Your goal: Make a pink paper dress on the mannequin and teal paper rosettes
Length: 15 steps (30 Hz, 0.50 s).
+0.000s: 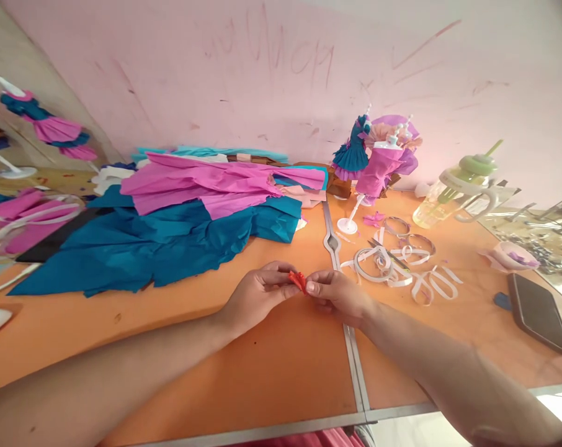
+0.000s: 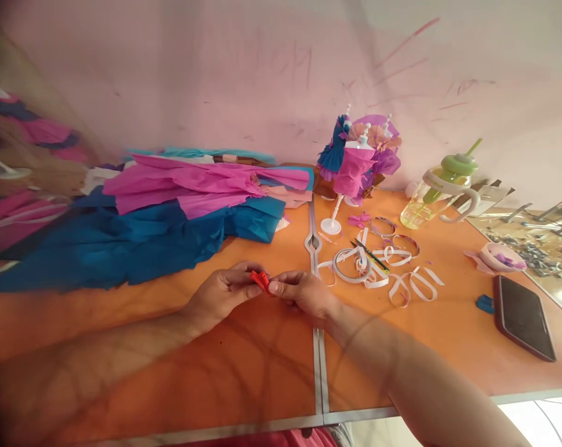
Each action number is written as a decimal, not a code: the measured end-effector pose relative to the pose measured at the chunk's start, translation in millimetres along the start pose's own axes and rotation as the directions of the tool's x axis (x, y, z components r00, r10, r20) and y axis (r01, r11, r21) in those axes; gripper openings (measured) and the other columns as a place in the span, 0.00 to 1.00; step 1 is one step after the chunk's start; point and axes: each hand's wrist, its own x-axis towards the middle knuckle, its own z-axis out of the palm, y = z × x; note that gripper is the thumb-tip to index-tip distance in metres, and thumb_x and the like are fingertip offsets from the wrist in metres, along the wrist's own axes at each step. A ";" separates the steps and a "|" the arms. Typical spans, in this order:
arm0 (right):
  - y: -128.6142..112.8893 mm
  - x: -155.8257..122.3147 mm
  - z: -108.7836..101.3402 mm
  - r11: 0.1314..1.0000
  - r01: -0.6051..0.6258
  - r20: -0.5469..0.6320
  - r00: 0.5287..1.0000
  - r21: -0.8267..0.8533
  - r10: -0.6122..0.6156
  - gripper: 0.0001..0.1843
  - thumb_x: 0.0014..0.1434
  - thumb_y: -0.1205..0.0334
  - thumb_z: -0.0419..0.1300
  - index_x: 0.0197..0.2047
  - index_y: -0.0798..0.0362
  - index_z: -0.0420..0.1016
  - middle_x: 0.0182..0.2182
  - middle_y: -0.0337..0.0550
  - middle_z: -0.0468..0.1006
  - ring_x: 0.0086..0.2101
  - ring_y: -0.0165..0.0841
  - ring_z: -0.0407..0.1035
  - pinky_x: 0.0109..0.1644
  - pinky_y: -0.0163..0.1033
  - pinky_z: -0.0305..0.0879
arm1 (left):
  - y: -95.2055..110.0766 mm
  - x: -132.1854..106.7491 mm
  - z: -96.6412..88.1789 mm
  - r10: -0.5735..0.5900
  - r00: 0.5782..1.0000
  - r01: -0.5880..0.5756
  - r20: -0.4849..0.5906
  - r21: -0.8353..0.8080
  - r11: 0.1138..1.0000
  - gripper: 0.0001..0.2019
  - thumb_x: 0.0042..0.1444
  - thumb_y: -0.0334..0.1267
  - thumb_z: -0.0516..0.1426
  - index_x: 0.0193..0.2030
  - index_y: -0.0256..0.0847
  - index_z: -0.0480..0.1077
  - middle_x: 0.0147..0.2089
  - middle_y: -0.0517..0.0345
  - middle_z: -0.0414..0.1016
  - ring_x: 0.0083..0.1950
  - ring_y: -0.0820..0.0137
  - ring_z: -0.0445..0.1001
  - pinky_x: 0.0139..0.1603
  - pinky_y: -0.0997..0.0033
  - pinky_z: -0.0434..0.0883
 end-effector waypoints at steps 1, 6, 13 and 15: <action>-0.1 -0.6 1.2 0.999 -0.022 0.041 0.999 0.049 0.020 0.20 0.43 0.52 0.75 0.29 0.56 0.73 0.24 0.32 0.66 0.21 0.20 0.49 0.22 0.30 0.42 | 1.5 -0.3 0.4 0.002 1.000 -0.002 0.012 -0.035 0.999 0.12 0.55 0.49 0.63 0.38 0.43 0.80 0.49 0.52 0.73 0.51 0.63 0.73 0.56 0.62 0.72; -1.4 -5.1 7.7 0.986 -0.111 0.152 0.984 0.121 0.092 0.21 0.43 0.53 0.75 0.30 0.57 0.72 0.26 0.35 0.67 0.22 0.20 0.54 0.21 0.28 0.47 | 3.2 0.2 2.1 -0.016 0.996 0.033 0.090 -0.192 0.981 0.12 0.53 0.49 0.65 0.36 0.43 0.80 0.51 0.50 0.71 0.52 0.62 0.73 0.57 0.60 0.72; 3.2 -5.0 8.2 0.985 -0.126 0.148 0.979 -0.117 0.143 0.29 0.39 0.42 0.74 0.32 0.57 0.71 0.26 0.36 0.70 0.22 0.24 0.64 0.20 0.30 0.63 | 6.8 -0.6 1.9 -0.027 0.972 0.079 0.235 -0.214 0.974 0.12 0.51 0.50 0.66 0.37 0.46 0.82 0.51 0.50 0.70 0.54 0.59 0.72 0.57 0.56 0.72; 4.7 -4.8 8.6 0.973 -0.067 0.095 0.991 -0.220 0.090 0.29 0.43 0.38 0.71 0.31 0.56 0.70 0.23 0.33 0.67 0.20 0.24 0.63 0.21 0.32 0.66 | 6.2 -0.8 0.9 -0.038 0.975 0.083 0.217 -0.198 0.977 0.12 0.51 0.50 0.66 0.36 0.45 0.81 0.49 0.50 0.72 0.52 0.60 0.74 0.55 0.57 0.73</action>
